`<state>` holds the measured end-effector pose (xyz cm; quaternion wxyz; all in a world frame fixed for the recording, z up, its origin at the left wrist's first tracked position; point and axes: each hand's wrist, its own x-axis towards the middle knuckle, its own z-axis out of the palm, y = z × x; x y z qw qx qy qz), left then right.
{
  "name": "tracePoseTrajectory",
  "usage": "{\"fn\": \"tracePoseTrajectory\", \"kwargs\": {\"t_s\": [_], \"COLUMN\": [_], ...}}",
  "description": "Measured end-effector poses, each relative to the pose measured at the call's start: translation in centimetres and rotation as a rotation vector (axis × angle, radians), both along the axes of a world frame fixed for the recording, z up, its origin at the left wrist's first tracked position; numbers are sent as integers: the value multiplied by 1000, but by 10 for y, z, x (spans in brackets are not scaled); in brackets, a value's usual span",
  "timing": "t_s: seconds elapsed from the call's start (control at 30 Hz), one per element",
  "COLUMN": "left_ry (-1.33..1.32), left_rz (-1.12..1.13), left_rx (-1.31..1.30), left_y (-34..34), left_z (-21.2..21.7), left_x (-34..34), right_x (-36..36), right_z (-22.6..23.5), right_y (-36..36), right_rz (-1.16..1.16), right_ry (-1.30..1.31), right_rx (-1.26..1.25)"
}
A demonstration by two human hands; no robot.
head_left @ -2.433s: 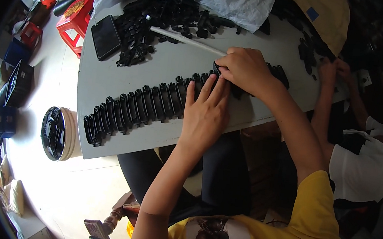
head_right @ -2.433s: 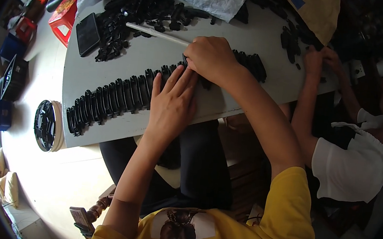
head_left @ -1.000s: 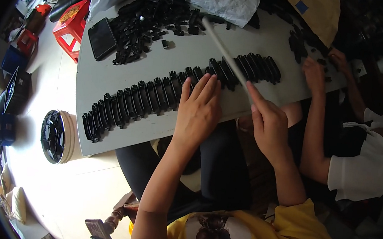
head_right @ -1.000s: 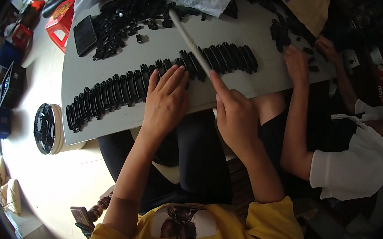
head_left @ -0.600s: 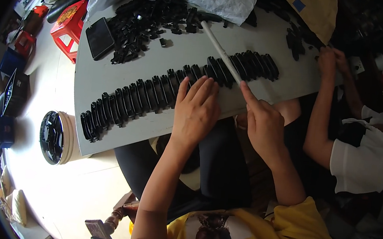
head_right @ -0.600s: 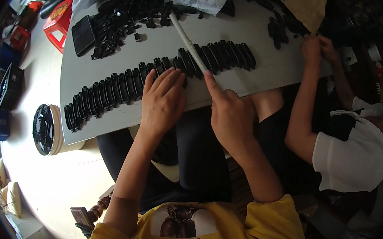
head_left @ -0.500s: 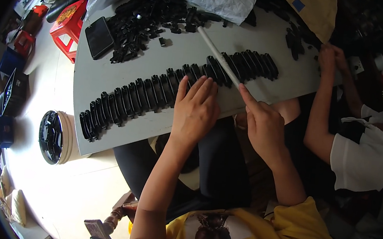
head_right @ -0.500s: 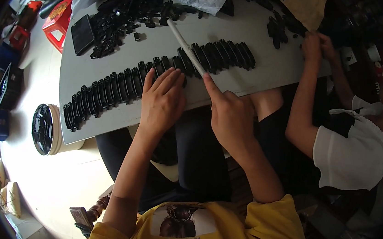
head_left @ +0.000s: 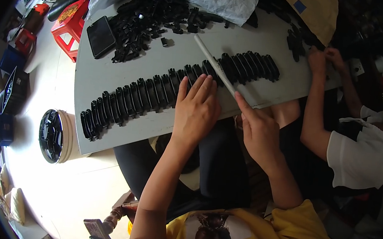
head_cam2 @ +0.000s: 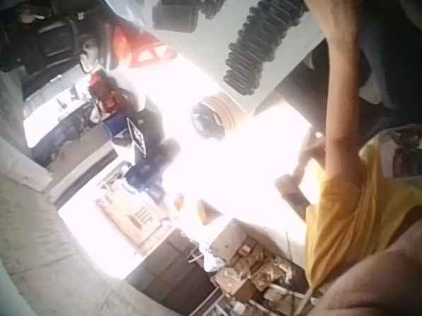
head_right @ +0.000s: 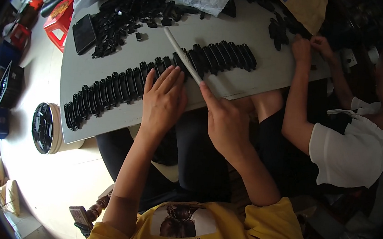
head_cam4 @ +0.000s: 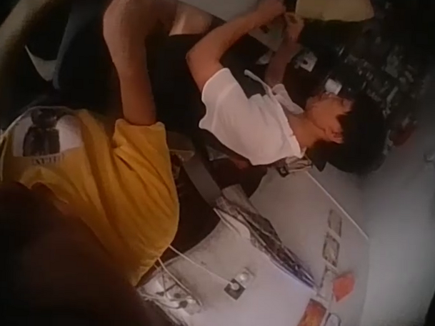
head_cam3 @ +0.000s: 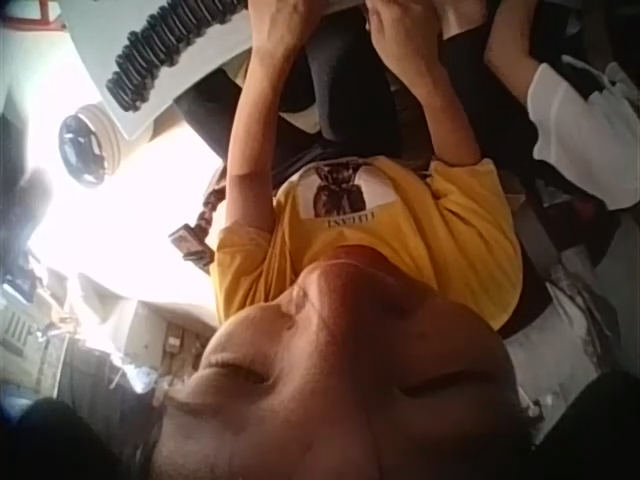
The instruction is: Assembling small black plastic components into a long row on a workbench.
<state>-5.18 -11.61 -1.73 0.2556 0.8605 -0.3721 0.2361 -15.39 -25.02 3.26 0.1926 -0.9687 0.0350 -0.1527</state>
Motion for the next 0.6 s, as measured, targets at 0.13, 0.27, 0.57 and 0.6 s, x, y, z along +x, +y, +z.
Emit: {"fn": "tracePoseTrajectory", "kwargs": {"t_s": [0.13, 0.27, 0.57, 0.6], "left_ry": [-7, -3, 11, -1], "left_rz": [-10, -13, -55, -75], "left_rx": [-34, -42, -49, -56], "left_y": [3, 2, -1, 1], "left_z": [0, 1, 5, 6], "left_x": [2, 1, 3, 2], "right_x": [1, 0, -2, -5], "right_z": [5, 9, 7, 10], "right_y": [5, 13, -1, 0], "right_rz": [12, -42, -38, -34], "right_ry": [-30, -94, -108, -124], "right_rx": [59, -38, 13, 37]}}
